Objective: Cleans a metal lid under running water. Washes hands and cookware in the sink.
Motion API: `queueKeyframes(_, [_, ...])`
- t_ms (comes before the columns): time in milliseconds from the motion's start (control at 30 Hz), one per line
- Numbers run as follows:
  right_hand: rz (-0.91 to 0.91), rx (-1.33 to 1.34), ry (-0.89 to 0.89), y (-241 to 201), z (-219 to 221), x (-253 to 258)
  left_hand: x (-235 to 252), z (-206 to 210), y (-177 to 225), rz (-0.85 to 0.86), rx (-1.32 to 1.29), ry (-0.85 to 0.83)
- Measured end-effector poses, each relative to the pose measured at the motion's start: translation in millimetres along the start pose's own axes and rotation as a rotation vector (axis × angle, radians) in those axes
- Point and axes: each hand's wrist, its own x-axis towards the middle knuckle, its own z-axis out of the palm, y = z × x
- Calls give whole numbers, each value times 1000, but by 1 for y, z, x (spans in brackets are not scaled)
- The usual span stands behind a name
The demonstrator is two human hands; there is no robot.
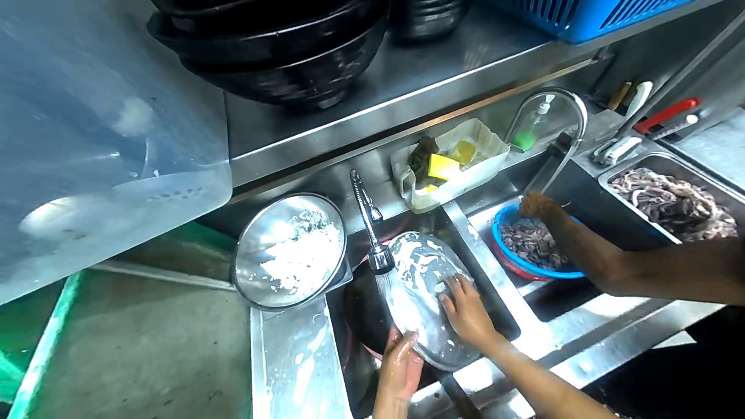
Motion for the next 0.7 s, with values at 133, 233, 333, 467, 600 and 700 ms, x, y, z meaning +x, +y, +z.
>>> queueKeyframes(133, [252, 65, -213, -21, -18, 30, -16, -5, -17, 12, -88, -43])
queueKeyframes(233, [309, 292, -169, -28, -13, 42, -21, -10, -24, -15, -1, -128])
queueKeyframes(333, [274, 311, -146, -21, -2, 50, -23, -9, -15, -73, 178, -142])
queueKeyframes(467, [184, 302, -158, -8, 3, 49, -1, 3, 24, 23, 399, -16])
queueKeyframes(600, [99, 377, -122, 3, 3, 50, 23, 13, 56, 67, 372, 38])
queueKeyframes(700, [32, 418, -134, 12, 2, 52, 33, 20, 66, 32, 318, 62])
